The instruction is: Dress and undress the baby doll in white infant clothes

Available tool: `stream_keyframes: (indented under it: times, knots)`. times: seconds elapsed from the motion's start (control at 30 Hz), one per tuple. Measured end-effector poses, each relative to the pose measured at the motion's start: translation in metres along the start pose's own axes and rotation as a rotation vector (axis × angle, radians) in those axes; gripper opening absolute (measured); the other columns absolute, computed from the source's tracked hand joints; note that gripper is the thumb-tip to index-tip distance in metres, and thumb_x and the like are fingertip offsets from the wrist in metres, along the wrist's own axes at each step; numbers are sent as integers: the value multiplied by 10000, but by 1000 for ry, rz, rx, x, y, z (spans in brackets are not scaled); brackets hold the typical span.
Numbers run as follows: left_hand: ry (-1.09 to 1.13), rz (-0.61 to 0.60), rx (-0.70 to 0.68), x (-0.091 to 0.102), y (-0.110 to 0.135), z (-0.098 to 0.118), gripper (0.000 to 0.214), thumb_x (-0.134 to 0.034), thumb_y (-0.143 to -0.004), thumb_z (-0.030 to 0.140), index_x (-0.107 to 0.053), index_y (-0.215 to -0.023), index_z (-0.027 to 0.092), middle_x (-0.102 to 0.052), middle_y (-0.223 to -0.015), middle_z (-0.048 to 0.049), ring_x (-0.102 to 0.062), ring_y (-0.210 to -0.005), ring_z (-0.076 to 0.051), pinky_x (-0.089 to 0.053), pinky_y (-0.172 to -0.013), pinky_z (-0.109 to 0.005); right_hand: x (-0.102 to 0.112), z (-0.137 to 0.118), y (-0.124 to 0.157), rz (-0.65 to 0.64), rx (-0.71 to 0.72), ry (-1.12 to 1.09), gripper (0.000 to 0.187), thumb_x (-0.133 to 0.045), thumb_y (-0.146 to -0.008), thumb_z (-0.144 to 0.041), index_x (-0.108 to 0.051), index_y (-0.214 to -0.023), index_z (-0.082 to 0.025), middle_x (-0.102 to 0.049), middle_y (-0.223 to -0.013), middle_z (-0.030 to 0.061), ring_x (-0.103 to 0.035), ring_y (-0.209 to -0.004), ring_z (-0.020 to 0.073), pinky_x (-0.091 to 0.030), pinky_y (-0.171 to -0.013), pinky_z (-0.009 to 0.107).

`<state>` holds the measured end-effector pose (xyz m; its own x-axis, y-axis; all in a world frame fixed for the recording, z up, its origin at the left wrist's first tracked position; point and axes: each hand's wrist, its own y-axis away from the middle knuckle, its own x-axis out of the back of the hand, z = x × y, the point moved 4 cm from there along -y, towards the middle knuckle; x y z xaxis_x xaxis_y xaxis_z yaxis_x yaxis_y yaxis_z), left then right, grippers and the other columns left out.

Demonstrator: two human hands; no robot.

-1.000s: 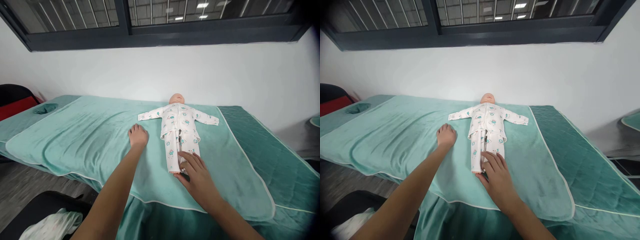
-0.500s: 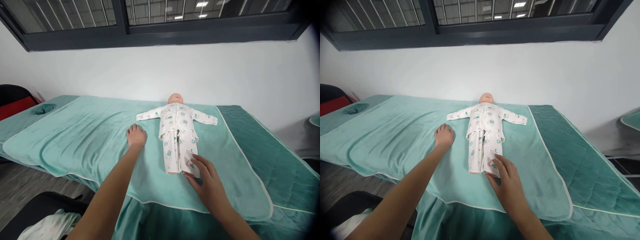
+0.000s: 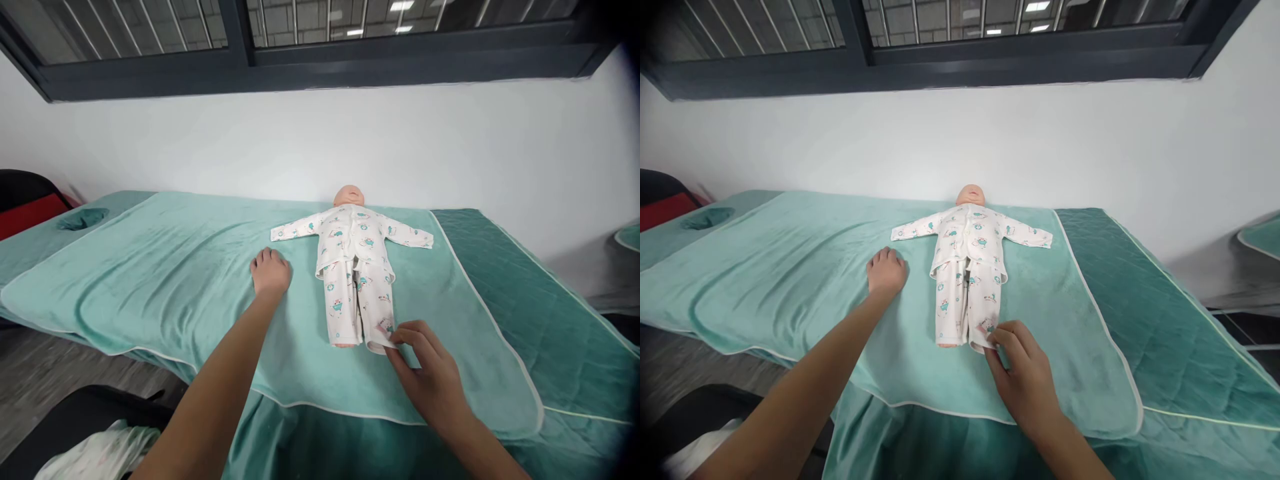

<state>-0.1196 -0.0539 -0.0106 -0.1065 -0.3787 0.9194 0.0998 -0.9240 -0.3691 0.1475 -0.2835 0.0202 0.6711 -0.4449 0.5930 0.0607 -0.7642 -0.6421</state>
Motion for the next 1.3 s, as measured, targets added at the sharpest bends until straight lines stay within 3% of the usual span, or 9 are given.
stream_keyframes:
  times: [0.23,0.43,0.57,0.77,1.0,1.2,1.3]
  knots:
    - [-14,-14,7,0,-1,0,424,-342,-913,262,-593,-1233,139,-530,-1421,-146,-439,-1329,-290,-333,-1101,-455,-15,-11,7,-66,73,99,296,-613,-906,-146,-526,-1182,-204,-544,-1270,134,-495,-1227,280,-471,-974,466]
    - [-8,-18,10,0,-1,0,426,-334,-914,266,-590,-1230,137,-525,-1429,-141,-429,-1338,-293,-330,-1103,-460,-31,-21,-4,-128,72,201,144,-602,-907,-181,-575,-1046,-207,-498,-1397,122,-398,-1360,321,-400,-1080,550]
    - [1,-9,12,0,0,0,424,-339,-914,264,-594,-1229,137,-530,-1421,-142,-434,-1334,-288,-327,-1107,-451,-33,-24,-10,-111,64,247,115,-566,-880,-125,-577,-965,-204,-477,-1433,124,-378,-1379,344,-374,-1086,606]
    - [0,-22,16,2,0,1,431,-342,-917,266,-587,-1247,136,-524,-1422,-156,-434,-1334,-288,-321,-1111,-457,-27,-29,-10,8,81,231,151,-565,-855,-101,-541,-959,-208,-495,-1404,140,-439,-1327,331,-412,-1050,595]
    - [33,-21,18,2,2,-1,426,-342,-917,256,-590,-1241,132,-511,-1435,-157,-421,-1346,-292,-300,-1130,-468,-32,-30,1,-9,78,255,166,-582,-872,-123,-534,-1007,-205,-436,-1429,161,-426,-1323,355,-433,-1018,595]
    - [57,5,21,5,2,-2,411,-356,-917,249,-604,-1224,132,-537,-1417,-148,-449,-1328,-294,-324,-1116,-472,-31,-33,23,9,30,173,312,-589,-897,-169,-525,-1200,-205,-411,-1448,170,-422,-1332,351,-467,-1005,566]
    - [73,-46,12,11,9,-3,417,-358,-922,238,-602,-1247,143,-507,-1464,-134,-420,-1375,-274,-297,-1151,-472,-21,-18,36,40,-15,159,377,-594,-909,-257,-517,-1274,-211,-409,-1454,171,-441,-1314,366,-475,-990,585]
